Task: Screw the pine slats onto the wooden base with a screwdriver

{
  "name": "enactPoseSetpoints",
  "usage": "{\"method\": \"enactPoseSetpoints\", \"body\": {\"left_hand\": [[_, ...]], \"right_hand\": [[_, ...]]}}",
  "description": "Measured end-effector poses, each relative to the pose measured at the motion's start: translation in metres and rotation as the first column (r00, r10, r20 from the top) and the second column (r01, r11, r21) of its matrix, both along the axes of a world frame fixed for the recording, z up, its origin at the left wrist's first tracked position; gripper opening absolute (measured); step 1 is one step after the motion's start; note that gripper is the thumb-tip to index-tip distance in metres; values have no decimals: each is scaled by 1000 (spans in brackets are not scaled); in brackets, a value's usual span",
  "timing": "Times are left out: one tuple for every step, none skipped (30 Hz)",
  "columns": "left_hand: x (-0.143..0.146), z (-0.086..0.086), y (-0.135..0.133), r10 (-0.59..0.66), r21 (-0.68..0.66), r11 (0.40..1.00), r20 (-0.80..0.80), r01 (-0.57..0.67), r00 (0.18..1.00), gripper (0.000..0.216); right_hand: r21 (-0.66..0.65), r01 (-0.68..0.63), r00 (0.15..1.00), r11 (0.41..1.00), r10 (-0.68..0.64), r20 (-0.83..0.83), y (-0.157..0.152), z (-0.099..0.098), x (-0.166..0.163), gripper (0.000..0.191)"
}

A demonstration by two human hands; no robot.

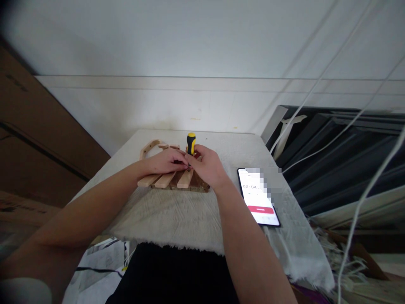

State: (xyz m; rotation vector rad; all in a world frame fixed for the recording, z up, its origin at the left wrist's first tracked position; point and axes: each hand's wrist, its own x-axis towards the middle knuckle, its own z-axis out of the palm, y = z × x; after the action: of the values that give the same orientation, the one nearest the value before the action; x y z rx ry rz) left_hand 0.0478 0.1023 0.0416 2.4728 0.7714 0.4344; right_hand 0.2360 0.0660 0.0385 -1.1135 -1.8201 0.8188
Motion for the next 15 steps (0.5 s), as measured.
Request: {"method": "enactPoseSetpoints", "body": {"left_hand": [[0, 0, 0, 2, 4, 1000, -8, -2, 1000, 16], [0, 0, 1, 4, 11, 1000, -20, -4, 1000, 16], [0, 0, 1, 9, 20, 1000, -33, -9, 999, 15], [0, -1, 1, 16, 30, 999, -43, -14, 999, 15], [-1, -1, 2, 19, 36, 999, -50, -17, 999, 16], [-1, -1, 2, 20, 37, 999, -51, -18, 998, 16], [-1, -1, 2, 16, 33, 999, -47, -14, 999, 16], [-1, -1, 2, 9, 25, 1000, -36, -8, 999, 16], [-1, -1, 2, 2, 17, 1000, -24, -1, 1000, 16], [-1, -1, 1, -1, 9, 1000, -13, 1, 1000, 16], [-1, -1, 1, 0, 3, 1000, -5, 0, 1000, 16], [-1, -1, 1, 3, -1, 1000, -1, -3, 1000, 16], [-1, 0, 1, 6, -3, 1000, -1, -6, 1000, 16], [0, 0, 0, 5, -5, 1000, -4, -5, 1000, 16], [0, 0, 0, 3, -4, 1000, -6, -3, 1000, 16]], "right_hand": [[-4, 16, 1000, 1000, -16, -8, 1, -1, 0, 22], [-8, 49, 999, 999, -49, -10, 1, -2, -1, 24], [-10, 90, 996, 996, -90, -3, 2, -3, -2, 28], [-5, 136, 991, 991, -136, 9, 2, -3, -3, 32], [3, 174, 984, 985, -174, 22, 2, -3, -4, 34], [10, 192, 981, 981, -192, 31, 2, -3, -4, 35], [13, 186, 982, 982, -186, 36, 1, -3, -5, 34], [14, 164, 986, 986, -164, 33, 1, -3, -5, 33], [10, 130, 991, 991, -130, 22, 1, -2, -4, 31], [4, 91, 996, 996, -91, 8, 1, -1, -3, 28], [0, 55, 998, 998, -55, 0, 1, -1, -2, 25], [-1, 34, 999, 999, -34, 0, 2, 0, -1, 23], [0, 33, 999, 999, -33, 7, 2, 0, -1, 21], [1, 54, 998, 999, -54, 19, 2, 0, -1, 21], [5, 94, 995, 996, -94, 32, 2, 0, -2, 23]]}}
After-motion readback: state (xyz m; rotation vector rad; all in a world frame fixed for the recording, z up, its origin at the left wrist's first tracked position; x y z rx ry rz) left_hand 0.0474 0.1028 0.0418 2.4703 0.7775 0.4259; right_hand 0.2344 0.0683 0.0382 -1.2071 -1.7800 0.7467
